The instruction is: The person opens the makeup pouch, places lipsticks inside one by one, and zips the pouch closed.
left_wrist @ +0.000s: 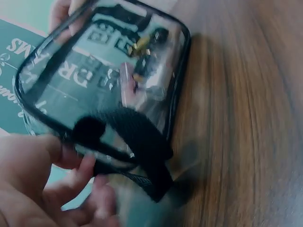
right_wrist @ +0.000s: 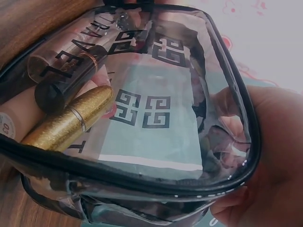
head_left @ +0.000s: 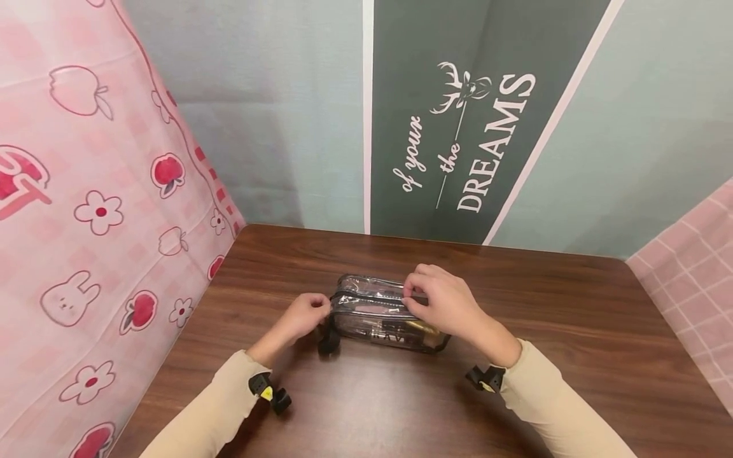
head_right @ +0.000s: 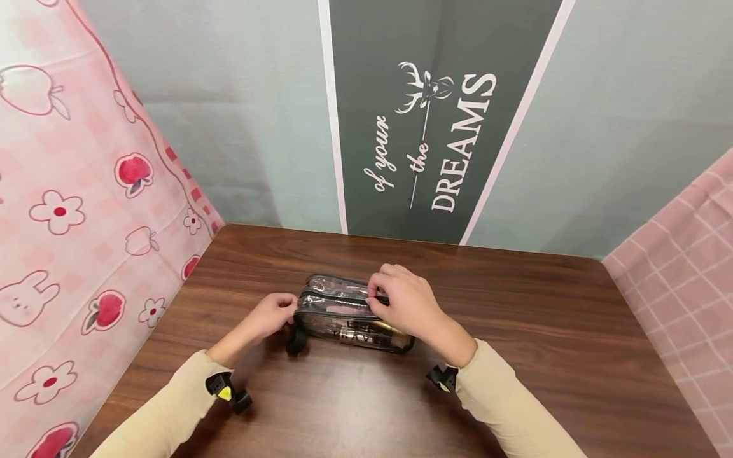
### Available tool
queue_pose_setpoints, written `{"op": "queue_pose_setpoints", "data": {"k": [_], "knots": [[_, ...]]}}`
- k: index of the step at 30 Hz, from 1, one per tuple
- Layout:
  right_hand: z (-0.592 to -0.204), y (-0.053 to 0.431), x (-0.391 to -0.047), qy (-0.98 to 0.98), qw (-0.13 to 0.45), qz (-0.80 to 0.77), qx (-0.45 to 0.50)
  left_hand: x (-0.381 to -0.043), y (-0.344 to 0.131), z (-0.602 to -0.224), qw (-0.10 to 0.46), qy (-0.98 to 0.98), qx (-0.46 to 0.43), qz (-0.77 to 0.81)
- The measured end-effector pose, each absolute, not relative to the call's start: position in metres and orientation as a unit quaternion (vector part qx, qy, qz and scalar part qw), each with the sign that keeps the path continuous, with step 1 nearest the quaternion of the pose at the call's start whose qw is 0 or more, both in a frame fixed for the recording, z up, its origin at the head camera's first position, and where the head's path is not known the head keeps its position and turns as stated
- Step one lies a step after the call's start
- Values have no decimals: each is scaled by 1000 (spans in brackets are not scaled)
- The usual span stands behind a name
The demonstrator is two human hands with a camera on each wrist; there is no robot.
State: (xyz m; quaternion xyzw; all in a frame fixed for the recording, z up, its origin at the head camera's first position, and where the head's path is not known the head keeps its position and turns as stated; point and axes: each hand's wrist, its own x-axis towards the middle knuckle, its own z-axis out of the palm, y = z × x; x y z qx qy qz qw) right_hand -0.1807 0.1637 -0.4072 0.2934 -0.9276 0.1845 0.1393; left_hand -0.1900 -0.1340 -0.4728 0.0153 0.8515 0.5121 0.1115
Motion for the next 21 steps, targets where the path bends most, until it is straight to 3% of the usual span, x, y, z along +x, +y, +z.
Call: {"op": "queue_pose_setpoints", "data": {"k": [5,10,15,21], "knots": [[-409,162,-182,-923,146,191,300,-191,-143,-473,163,854,39,492],[-406,163,-183,-921,128,224,293,-193,-151,-474,166,868,59,464],[-399,171,-183,-898,101,320,286,-200,-158,-469,121,882,76,449],[-387,199,-193,-885,150,360,254,-221,-171,-451,23,915,148,374]]}}
